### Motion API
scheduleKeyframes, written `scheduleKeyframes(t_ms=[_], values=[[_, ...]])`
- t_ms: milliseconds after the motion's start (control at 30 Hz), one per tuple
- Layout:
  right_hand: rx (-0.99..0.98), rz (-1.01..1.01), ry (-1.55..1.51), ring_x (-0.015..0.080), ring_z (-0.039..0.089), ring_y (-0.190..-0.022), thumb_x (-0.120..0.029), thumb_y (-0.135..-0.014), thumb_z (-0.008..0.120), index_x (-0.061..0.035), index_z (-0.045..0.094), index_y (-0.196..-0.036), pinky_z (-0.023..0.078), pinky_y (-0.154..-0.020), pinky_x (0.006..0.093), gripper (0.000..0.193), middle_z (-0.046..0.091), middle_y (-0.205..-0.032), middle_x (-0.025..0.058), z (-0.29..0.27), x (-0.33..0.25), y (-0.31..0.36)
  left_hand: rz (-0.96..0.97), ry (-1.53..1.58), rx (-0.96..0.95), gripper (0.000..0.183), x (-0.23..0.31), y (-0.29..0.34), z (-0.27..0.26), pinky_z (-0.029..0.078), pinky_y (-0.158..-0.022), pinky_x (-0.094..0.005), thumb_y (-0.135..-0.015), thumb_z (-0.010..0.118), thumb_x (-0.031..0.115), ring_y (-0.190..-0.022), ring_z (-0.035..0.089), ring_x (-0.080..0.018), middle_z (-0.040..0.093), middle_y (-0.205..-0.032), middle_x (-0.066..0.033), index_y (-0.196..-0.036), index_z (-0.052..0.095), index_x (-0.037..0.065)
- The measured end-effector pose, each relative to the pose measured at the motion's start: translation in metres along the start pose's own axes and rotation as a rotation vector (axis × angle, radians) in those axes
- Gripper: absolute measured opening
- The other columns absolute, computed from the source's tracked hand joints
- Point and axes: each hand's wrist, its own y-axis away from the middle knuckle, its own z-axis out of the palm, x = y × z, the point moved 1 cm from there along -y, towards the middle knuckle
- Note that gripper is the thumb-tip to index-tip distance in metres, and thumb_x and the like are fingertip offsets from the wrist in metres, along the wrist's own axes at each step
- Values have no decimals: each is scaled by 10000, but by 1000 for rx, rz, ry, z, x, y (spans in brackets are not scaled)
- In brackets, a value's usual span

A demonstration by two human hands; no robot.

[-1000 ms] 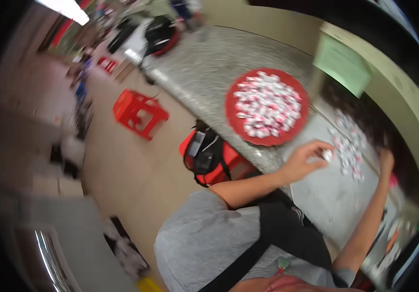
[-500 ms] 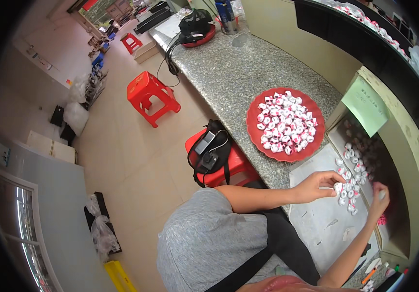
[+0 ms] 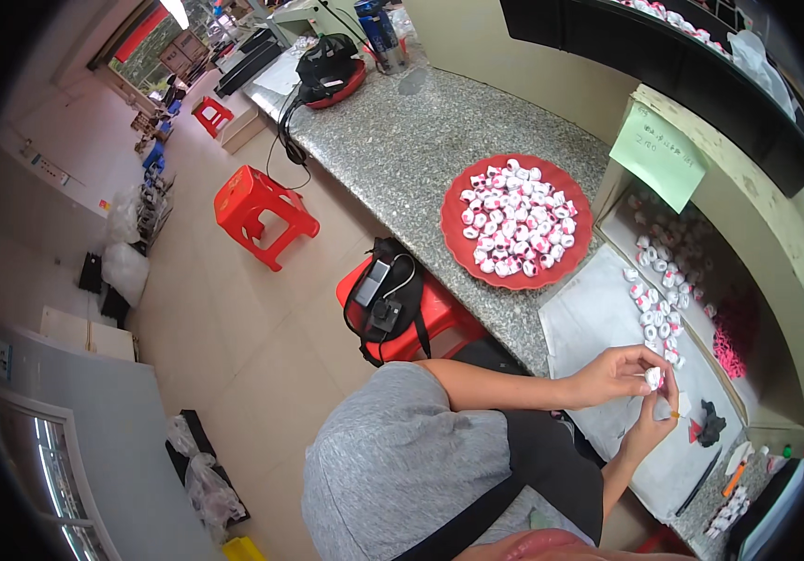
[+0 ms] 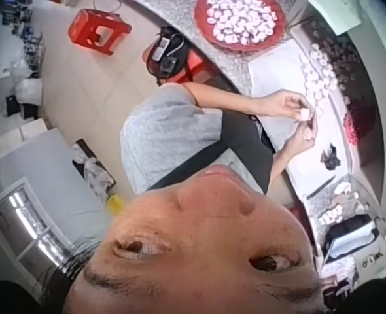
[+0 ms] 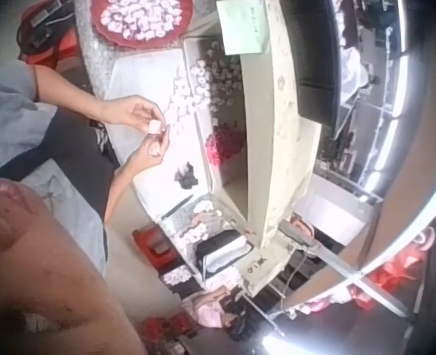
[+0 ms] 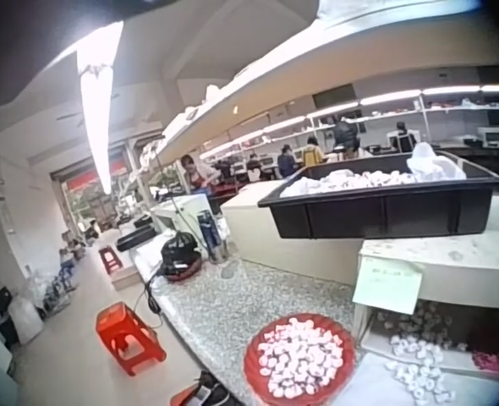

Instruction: Assemble small plastic character heads by gluing miniature bows onto them.

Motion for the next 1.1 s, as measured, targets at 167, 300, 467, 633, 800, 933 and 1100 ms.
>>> scheduleKeyframes(t_ms=[167, 300, 467, 633, 800, 933, 1100], values=[[-10, 112, -136, 110, 470, -698, -11, -735, 508, 26, 464, -992, 383, -669, 231, 263, 502, -773, 59, -18, 5, 15, 20, -81, 57, 358, 2, 1, -6, 320, -861, -261, -722, 553, 38, -985, 413, -108, 458, -1008, -37, -1060, 437, 11], [24, 190, -378, 140, 477, -690, 26, -712, 512, 25, 446, -895, 391, -667, 254, 194, 503, -748, 96, -23, -9, 22, 1, -151, 83, 358, 6, 1, -10, 346, -808, -244, -715, 551, 27, -898, 432, -86, 464, -989, -27, -1058, 445, 17], [-41, 209, -494, 149, 471, -674, 43, -691, 509, 5, 433, -838, 394, -653, 262, 170, 502, -744, 107, -38, 1, 25, -23, -195, 17, 354, 8, 0, -10, 386, -723, -206, -726, 520, -23, -806, 468, -65, 464, -995, -29, -1068, 432, 7], [3, 182, -523, 168, 473, -648, 48, -662, 522, 11, 449, -742, 416, -581, 258, 115, 479, -718, 112, -30, -6, 19, -56, -193, 60, 362, 12, -4, -10, 392, -702, -194, -725, 512, -47, -814, 473, -58, 488, -963, -34, -1073, 420, -11], [77, 298, -570, 172, 514, -610, 67, -674, 520, 21, 459, -740, 440, -582, 266, 101, 501, -714, 113, -38, -13, 21, -139, -254, 24, 343, 10, -9, -3, 403, -735, -214, -723, 500, -66, -870, 493, -105, 502, -976, -79, -1055, 427, -21], [-11, 263, -588, 163, 538, -623, 64, -680, 528, 29, 477, -733, 441, -599, 259, 82, 536, -707, 118, -36, -26, 19, -82, -373, 10, 335, 5, -12, -1, 409, -756, -236, -705, 524, -70, -882, 499, -129, 500, -996, -87, -1029, 454, -19], [-62, 279, -411, 112, 523, -631, 19, -672, 577, 22, 530, -712, 419, -610, 221, 61, 551, -685, 71, -30, -31, 16, 7, -701, -72, 289, 4, -11, 2, 407, -759, -259, -698, 528, -70, -906, 493, -165, 494, -997, -124, -981, 491, -25]])
